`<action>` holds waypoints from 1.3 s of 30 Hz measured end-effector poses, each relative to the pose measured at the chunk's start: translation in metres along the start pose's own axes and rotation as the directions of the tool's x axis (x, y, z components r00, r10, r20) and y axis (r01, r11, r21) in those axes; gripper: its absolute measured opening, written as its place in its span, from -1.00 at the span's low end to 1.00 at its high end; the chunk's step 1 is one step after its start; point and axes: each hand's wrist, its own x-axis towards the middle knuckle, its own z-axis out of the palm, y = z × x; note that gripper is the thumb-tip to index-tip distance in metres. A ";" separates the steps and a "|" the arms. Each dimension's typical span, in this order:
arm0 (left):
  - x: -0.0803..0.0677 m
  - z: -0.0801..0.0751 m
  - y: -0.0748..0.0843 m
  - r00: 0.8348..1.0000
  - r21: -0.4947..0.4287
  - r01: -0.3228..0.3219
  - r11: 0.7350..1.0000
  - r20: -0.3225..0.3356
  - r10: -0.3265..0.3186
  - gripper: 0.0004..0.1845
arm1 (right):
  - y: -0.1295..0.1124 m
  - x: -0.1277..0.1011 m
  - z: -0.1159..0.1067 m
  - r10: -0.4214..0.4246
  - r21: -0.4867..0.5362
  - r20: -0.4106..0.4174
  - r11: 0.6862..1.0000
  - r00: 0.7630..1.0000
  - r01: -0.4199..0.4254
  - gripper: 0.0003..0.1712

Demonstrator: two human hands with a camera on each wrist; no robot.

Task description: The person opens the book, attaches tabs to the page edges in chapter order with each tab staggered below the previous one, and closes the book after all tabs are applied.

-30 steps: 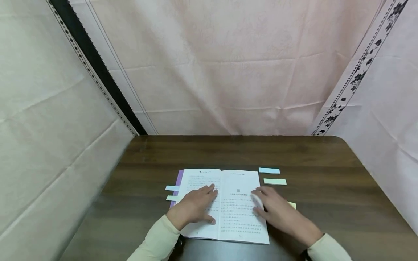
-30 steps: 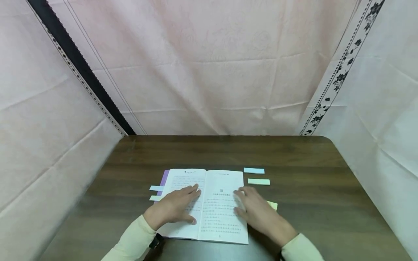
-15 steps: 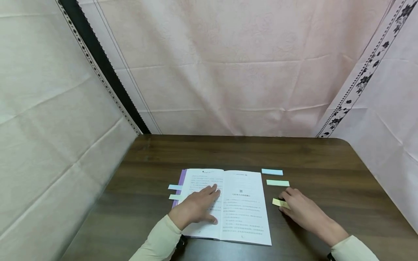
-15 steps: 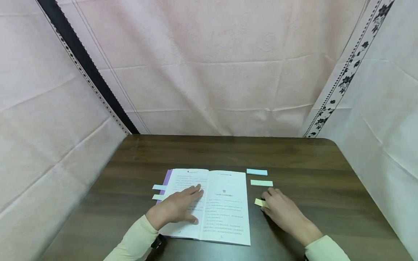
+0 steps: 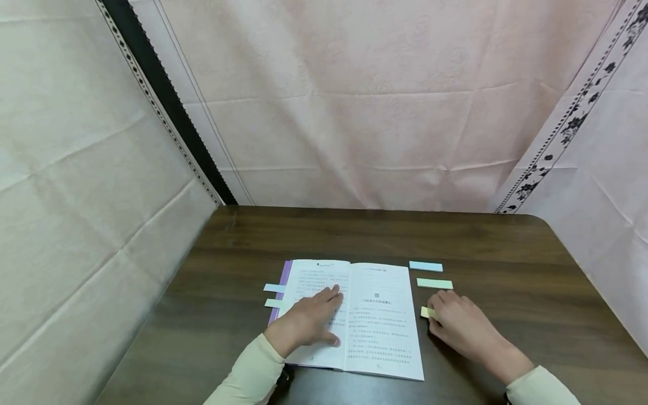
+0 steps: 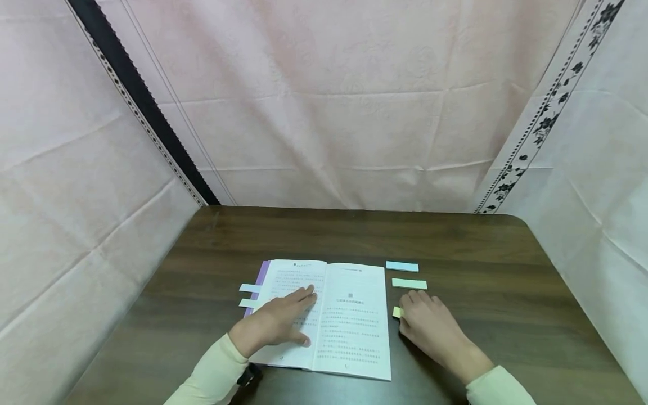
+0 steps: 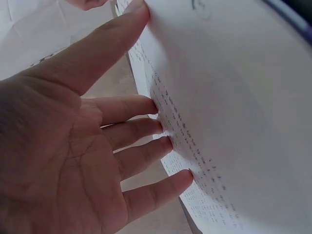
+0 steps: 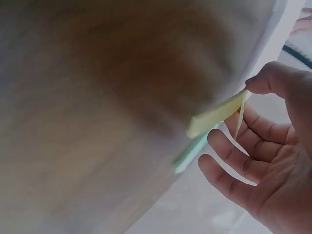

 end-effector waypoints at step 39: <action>0.015 0.027 0.021 0.948 -0.361 0.094 0.928 -0.252 -0.194 -0.52 | -0.105 0.038 0.012 -0.117 0.130 0.036 0.985 0.992 0.112 -0.83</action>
